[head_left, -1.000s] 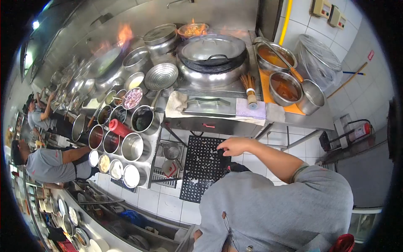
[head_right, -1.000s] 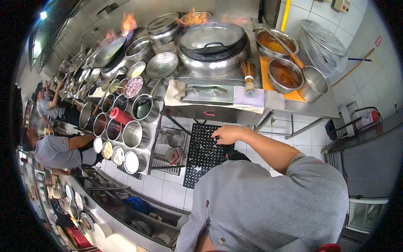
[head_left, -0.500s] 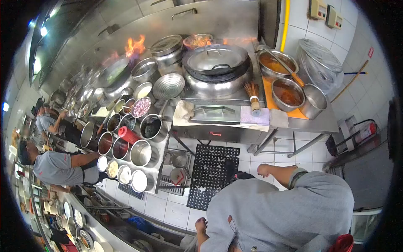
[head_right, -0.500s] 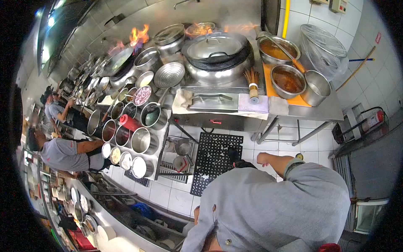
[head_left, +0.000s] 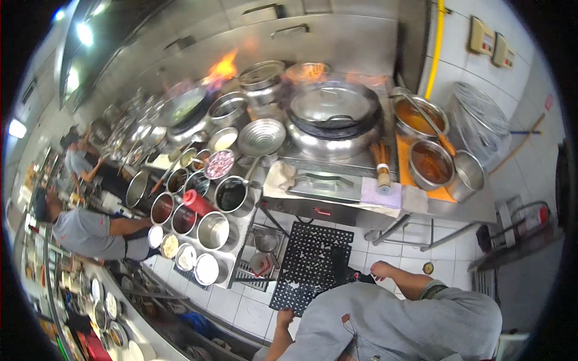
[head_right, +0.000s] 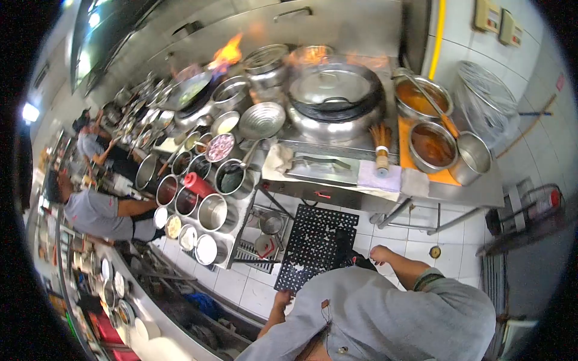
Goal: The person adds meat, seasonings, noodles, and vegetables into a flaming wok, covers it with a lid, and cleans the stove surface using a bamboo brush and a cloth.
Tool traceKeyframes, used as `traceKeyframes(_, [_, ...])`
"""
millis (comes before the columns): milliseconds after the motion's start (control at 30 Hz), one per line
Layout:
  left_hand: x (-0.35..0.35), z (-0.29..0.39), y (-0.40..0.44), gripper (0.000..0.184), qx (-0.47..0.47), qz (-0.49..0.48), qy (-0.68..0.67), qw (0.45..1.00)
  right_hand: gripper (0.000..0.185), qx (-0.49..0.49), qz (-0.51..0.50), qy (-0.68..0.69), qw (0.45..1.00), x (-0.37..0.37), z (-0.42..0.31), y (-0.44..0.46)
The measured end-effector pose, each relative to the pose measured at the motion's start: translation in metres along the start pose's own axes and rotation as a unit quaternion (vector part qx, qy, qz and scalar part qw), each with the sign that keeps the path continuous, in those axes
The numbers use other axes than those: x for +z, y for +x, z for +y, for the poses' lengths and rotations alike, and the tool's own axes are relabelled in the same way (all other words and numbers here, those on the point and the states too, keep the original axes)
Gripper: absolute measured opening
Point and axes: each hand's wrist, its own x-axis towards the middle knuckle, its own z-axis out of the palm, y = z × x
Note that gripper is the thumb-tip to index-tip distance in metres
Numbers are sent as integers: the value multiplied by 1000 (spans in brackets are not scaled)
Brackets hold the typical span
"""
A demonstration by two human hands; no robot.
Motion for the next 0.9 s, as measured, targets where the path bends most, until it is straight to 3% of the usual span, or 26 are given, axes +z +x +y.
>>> traceKeyframes(33, [-5, 12, 14, 34, 27, -13, 55, 998, 23, 9, -12, -10, 1000, -1, -6, -1])
traceKeyframes(67, [-2, 8, 36, 34, 71, 34, 76, 994, 24, 17, -20, 3, 1000, -1, -5, 3])
traceKeyframes(100, [-2, 24, 30, 35, 36, 11, -36, 999, 24, 11, -22, 7, 1000, 1, 2, 10])
traceKeyframes(133, [-4, 38, 30, 32, 20, 35, 16, 999, 25, 4, -24, 10, 1000, 2, 9, 17])
traceKeyframes(200, [-6, 49, 28, 30, 79, 92, 74, 990, 26, 22, -57, 6, 998, 3, 16, 29])
traceKeyframes(300, [-23, 78, -25, 31, 67, 77, 51, 993, 26, 28, -107, -49, 993, 8, 24, 43])
traceKeyframes(400, [-24, 21, -43, 33, 153, 99, 130, 975, 23, 13, -129, -163, 978, 2, -9, 38])
traceKeyframes(433, [-20, -4, -42, 34, 38, 99, 85, 991, 22, -23, -136, -197, 971, -2, -26, 26])
traceKeyframes(467, [-18, -25, -54, 35, 10, 99, 111, 989, 22, -59, -145, -229, 961, -2, -39, 24])
traceKeyframes(500, [-17, -46, -70, 36, -18, 96, 137, 986, 19, -1, -84, -91, 992, 5, -52, 27])
traceKeyframes(533, [-16, -67, -85, 37, -45, 88, 165, 981, 19, -5, -80, -89, 993, 7, -66, 30])
traceKeyframes(667, [-33, -119, -162, 36, -85, 240, 13, 967, 20, -26, -76, -83, 993, 11, -107, 43])
traceKeyframes(800, [-97, -88, -252, 31, -121, 455, -59, 880, 19, -46, -90, -115, 988, 13, -145, 44])
traceKeyframes(867, [-127, -82, -281, 31, -27, 574, -57, 816, 18, -54, -86, -129, 987, 17, -164, 45])
traceKeyframes(900, [-143, -69, -297, 31, -32, 598, -64, 798, 19, -54, -107, -135, 984, 16, -165, 59])
